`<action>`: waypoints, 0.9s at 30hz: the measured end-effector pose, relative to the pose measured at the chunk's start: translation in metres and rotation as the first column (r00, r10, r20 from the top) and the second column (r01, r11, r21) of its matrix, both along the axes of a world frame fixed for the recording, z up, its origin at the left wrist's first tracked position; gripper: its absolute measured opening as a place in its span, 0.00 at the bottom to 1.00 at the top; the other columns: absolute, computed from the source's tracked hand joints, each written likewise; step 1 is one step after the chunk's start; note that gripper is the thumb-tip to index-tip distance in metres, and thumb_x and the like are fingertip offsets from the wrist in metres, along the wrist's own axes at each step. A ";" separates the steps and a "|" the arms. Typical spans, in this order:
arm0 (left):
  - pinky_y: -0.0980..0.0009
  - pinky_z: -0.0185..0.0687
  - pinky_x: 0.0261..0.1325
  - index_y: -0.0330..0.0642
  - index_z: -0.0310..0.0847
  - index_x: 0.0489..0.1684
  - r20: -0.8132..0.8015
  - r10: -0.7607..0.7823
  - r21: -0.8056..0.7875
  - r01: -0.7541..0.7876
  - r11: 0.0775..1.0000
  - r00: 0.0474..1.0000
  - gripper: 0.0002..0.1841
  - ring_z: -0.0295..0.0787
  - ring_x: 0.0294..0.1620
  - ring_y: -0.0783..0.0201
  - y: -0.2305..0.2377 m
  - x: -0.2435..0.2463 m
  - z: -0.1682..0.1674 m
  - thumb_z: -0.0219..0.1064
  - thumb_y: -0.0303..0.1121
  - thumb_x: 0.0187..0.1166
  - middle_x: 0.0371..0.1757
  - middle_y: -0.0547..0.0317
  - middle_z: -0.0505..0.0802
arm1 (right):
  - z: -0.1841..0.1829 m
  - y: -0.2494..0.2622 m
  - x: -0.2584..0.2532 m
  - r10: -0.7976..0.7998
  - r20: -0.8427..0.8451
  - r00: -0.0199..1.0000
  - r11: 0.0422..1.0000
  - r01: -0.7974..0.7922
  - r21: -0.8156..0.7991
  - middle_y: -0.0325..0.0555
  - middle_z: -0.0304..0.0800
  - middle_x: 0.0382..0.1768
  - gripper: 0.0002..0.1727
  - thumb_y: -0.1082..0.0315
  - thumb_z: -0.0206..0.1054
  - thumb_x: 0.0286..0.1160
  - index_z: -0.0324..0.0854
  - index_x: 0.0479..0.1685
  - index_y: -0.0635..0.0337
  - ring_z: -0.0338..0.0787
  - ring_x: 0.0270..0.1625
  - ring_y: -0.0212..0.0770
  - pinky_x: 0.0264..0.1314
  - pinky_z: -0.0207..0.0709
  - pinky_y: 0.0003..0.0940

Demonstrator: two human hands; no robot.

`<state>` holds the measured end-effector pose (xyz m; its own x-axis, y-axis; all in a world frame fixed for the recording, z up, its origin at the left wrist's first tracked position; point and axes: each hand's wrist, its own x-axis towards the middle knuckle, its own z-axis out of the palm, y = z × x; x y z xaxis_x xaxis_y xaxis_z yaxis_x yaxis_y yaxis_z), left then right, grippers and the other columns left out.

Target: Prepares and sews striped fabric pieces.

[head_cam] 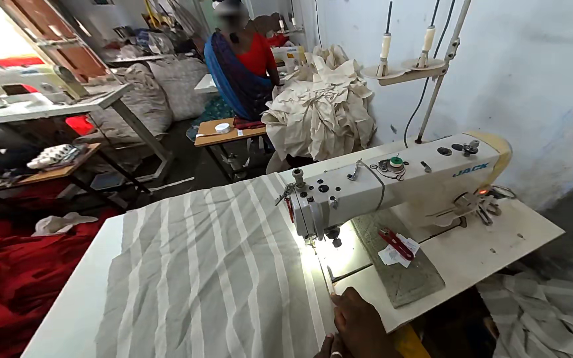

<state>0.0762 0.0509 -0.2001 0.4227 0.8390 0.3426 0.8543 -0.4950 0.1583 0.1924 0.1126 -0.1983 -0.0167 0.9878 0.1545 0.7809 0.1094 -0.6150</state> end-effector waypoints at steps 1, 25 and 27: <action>0.56 0.93 0.51 0.38 0.95 0.39 0.020 -0.018 0.016 0.018 1.000 1.000 0.10 0.97 0.54 0.48 0.007 -0.002 -0.001 0.66 0.27 0.74 0.51 0.48 0.98 | 0.001 0.002 0.001 -0.004 -0.007 1.000 1.000 0.003 -0.005 0.58 0.91 0.43 0.16 0.73 0.64 0.73 0.93 0.55 0.63 0.94 0.37 0.52 0.39 0.89 0.44; 0.55 0.89 0.53 0.42 0.91 0.34 0.143 -0.038 -0.059 0.047 0.997 0.989 0.14 0.94 0.49 0.51 0.175 -0.035 -0.013 0.63 0.41 0.77 0.43 0.53 0.95 | 0.015 0.111 0.020 0.307 0.215 0.927 0.943 -0.266 -0.201 0.56 0.90 0.52 0.17 0.59 0.57 0.83 0.88 0.53 0.57 0.88 0.62 0.57 0.58 0.83 0.55; 0.51 0.88 0.46 0.44 0.90 0.27 0.152 -0.011 0.010 0.010 1.000 0.988 0.19 0.94 0.44 0.49 0.170 -0.033 -0.013 0.62 0.49 0.73 0.38 0.53 0.95 | 0.016 0.112 0.024 0.324 0.182 0.928 0.936 -0.287 -0.203 0.57 0.89 0.53 0.16 0.60 0.57 0.85 0.88 0.53 0.58 0.87 0.62 0.58 0.60 0.82 0.54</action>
<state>0.0427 0.2211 -0.2132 0.3737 0.8314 0.4112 0.8153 -0.5058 0.2818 0.2167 0.2245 -0.1822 -0.3358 0.9404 -0.0547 0.8389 0.2721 -0.4714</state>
